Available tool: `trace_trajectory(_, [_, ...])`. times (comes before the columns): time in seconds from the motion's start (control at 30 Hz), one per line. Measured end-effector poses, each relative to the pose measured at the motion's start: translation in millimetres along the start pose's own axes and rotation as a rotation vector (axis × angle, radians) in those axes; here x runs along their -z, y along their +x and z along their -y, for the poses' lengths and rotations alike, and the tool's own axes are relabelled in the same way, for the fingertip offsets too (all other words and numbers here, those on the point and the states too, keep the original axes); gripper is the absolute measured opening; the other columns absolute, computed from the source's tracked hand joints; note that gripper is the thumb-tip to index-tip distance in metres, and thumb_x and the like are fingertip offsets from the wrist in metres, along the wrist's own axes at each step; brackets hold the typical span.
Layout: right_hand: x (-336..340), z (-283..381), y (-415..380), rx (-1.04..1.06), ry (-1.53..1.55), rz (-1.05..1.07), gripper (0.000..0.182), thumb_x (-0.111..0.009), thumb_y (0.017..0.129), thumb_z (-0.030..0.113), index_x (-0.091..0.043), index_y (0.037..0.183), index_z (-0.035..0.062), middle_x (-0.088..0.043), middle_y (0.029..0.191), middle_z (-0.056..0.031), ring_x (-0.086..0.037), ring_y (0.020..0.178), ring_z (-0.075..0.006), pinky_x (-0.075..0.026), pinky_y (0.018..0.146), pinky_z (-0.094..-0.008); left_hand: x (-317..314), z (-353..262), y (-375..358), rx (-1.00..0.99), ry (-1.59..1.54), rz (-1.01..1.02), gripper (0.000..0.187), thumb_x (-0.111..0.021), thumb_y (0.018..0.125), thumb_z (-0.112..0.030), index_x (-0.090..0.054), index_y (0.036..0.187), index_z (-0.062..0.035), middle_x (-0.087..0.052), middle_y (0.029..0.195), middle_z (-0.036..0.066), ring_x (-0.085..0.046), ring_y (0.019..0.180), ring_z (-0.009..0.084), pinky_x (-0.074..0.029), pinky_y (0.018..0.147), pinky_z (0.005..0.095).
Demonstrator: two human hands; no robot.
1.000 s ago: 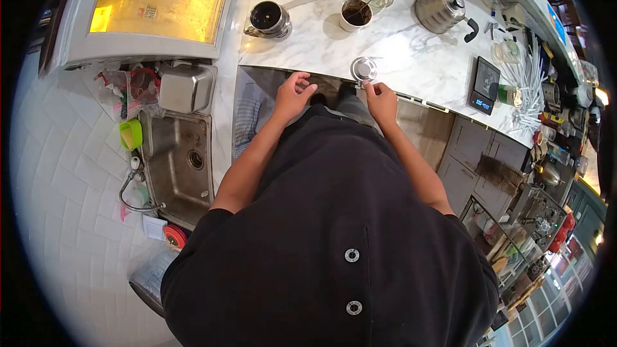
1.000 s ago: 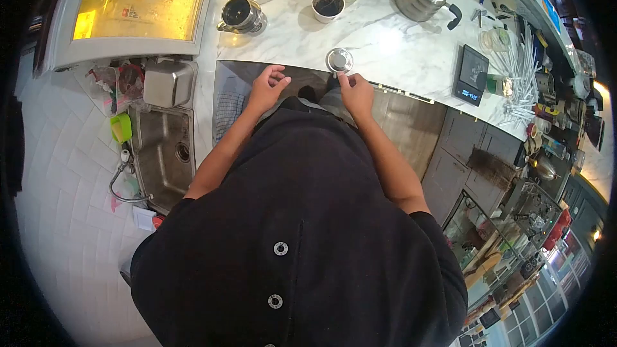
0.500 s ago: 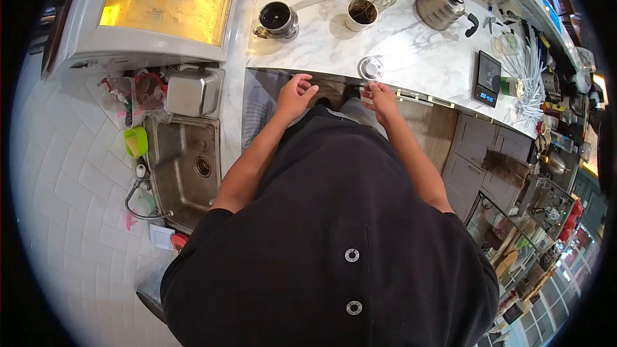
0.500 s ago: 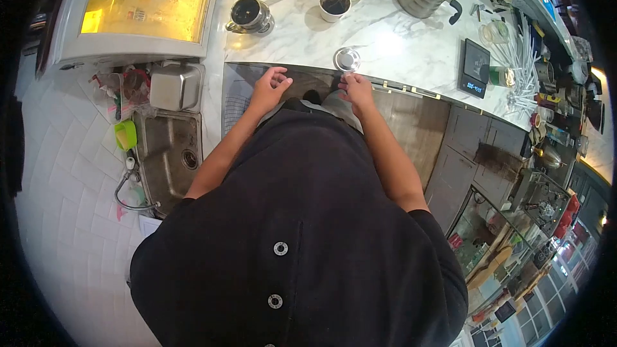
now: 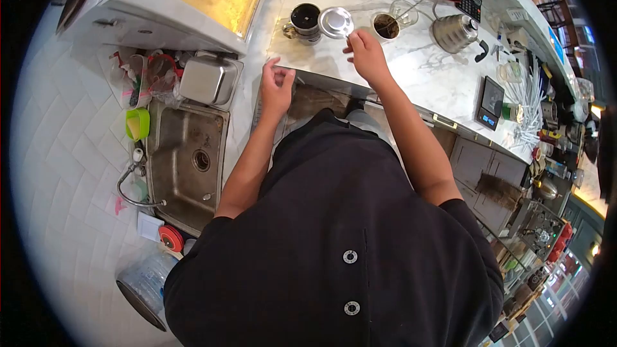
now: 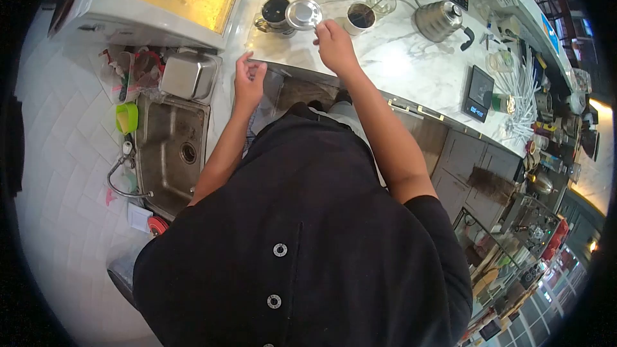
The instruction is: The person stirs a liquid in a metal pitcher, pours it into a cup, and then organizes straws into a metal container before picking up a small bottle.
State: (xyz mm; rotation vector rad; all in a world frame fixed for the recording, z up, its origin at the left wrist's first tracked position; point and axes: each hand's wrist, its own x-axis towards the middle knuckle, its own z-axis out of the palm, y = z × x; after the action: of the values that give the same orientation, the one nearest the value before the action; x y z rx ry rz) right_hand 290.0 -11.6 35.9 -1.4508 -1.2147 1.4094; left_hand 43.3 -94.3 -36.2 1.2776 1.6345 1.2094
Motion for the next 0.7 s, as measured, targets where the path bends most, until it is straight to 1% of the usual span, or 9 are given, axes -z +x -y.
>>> trace_trajectory(0.13, [-24, 11, 41, -0.050, -0.122, 0.068, 0.029, -0.053, 0.108, 0.030, -0.065, 0.104, 0.0046, -0.066, 0.099, -0.0042, -0.067, 0.088, -0.0157, -0.053, 0.074, -0.0346, -4, -36, 33, 0.009, 0.008, -0.046, 0.060, -0.075, 0.096, -0.019, -0.049, 0.149, -0.0097, -0.070, 0.099, 0.007, -0.064, 0.079, 0.0146, -0.055, 0.075, 0.0331])
trace_trajectory(0.23, [-36, 11, 49, -0.095, -0.033, 0.076, 0.028, -0.053, 0.108, 0.029, -0.066, 0.105, 0.0044, -0.067, 0.100, -0.0045, -0.067, 0.088, -0.0157, -0.052, 0.073, -0.0348, -2, -48, 51, 0.002, 0.093, 0.004, 0.059, -0.072, 0.099, -0.020, -0.049, 0.152, -0.0123, -0.070, 0.106, 0.008, -0.065, 0.086, 0.0150, -0.055, 0.080, 0.0320])
trace_trajectory(0.37, [-44, 3, 60, -0.153, -0.049, 0.090, 0.029, -0.056, 0.107, 0.031, -0.067, 0.104, 0.0043, -0.068, 0.098, -0.0046, -0.067, 0.087, -0.0165, -0.052, 0.072, -0.0349, -3, -45, 67, 0.017, 0.112, 0.034, 0.049, -0.071, 0.099, -0.021, -0.060, 0.146, -0.0150, -0.071, 0.104, 0.005, -0.065, 0.084, 0.0141, -0.055, 0.078, 0.0316])
trace_trajectory(0.43, [-51, 1, 62, -0.072, -0.118, 0.002, 0.036, -0.060, 0.102, 0.030, -0.074, 0.095, -0.0027, -0.072, 0.082, -0.0126, -0.067, 0.075, -0.0226, -0.054, 0.075, -0.0405, -3, -43, 71, 0.016, 0.094, 0.031, 0.045, -0.071, 0.099, -0.021, -0.063, 0.143, -0.0150, -0.071, 0.104, 0.005, -0.064, 0.083, 0.0136, -0.054, 0.077, 0.0314])
trace_trajectory(0.47, [-52, 0, 62, -0.076, -0.118, 0.000, 0.036, -0.060, 0.102, 0.030, -0.074, 0.095, -0.0027, -0.072, 0.082, -0.0126, -0.067, 0.075, -0.0226, -0.054, 0.075, -0.0405, -3, -42, 72, -0.002, 0.100, 0.014, 0.044, -0.072, 0.098, -0.019, -0.065, 0.141, -0.0142, -0.071, 0.101, 0.005, -0.063, 0.078, 0.0130, -0.054, 0.074, 0.0313])
trace_trajectory(0.5, [-53, 5, 61, -0.026, -0.267, -0.007, 0.038, -0.062, 0.101, 0.033, -0.074, 0.092, -0.0016, -0.073, 0.082, -0.0137, -0.068, 0.075, -0.0243, -0.054, 0.075, -0.0407, -4, -41, 73, -0.022, 0.104, -0.005, 0.042, -0.072, 0.097, -0.018, -0.066, 0.139, -0.0133, -0.072, 0.099, 0.005, -0.063, 0.074, 0.0124, -0.054, 0.071, 0.0312])
trace_trajectory(0.57, [-55, 15, 57, 0.028, -0.418, -0.016, 0.039, -0.063, 0.100, 0.035, -0.075, 0.090, -0.0006, -0.074, 0.082, -0.0147, -0.069, 0.076, -0.0261, -0.054, 0.074, -0.0410, -5, -41, 74, -0.021, 0.103, -0.007, 0.042, -0.072, 0.097, -0.018, -0.067, 0.139, -0.0132, -0.072, 0.099, 0.004, -0.062, 0.073, 0.0121, -0.054, 0.071, 0.0311])
trace_trajectory(0.63, [-56, 18, 51, 0.052, -0.430, -0.018, 0.038, -0.066, 0.102, 0.034, -0.071, 0.084, 0.0008, -0.065, 0.071, -0.0030, -0.055, 0.066, -0.0141, -0.044, 0.064, -0.0335, -6, -41, 74, -0.020, 0.104, -0.010, 0.042, -0.072, 0.098, -0.018, -0.067, 0.139, -0.0130, -0.072, 0.099, 0.004, -0.062, 0.073, 0.0118, -0.054, 0.071, 0.0311])
trace_trajectory(0.7, [-56, 14, 52, 0.001, -0.350, -0.012, 0.038, -0.067, 0.101, 0.035, -0.071, 0.085, 0.0004, -0.065, 0.072, -0.0033, -0.056, 0.066, -0.0137, -0.045, 0.064, -0.0330, -8, -41, 72, 0.008, 0.085, -0.014, 0.043, -0.072, 0.098, -0.018, -0.066, 0.139, -0.0133, -0.072, 0.099, 0.004, -0.063, 0.074, 0.0122, -0.054, 0.071, 0.0309])
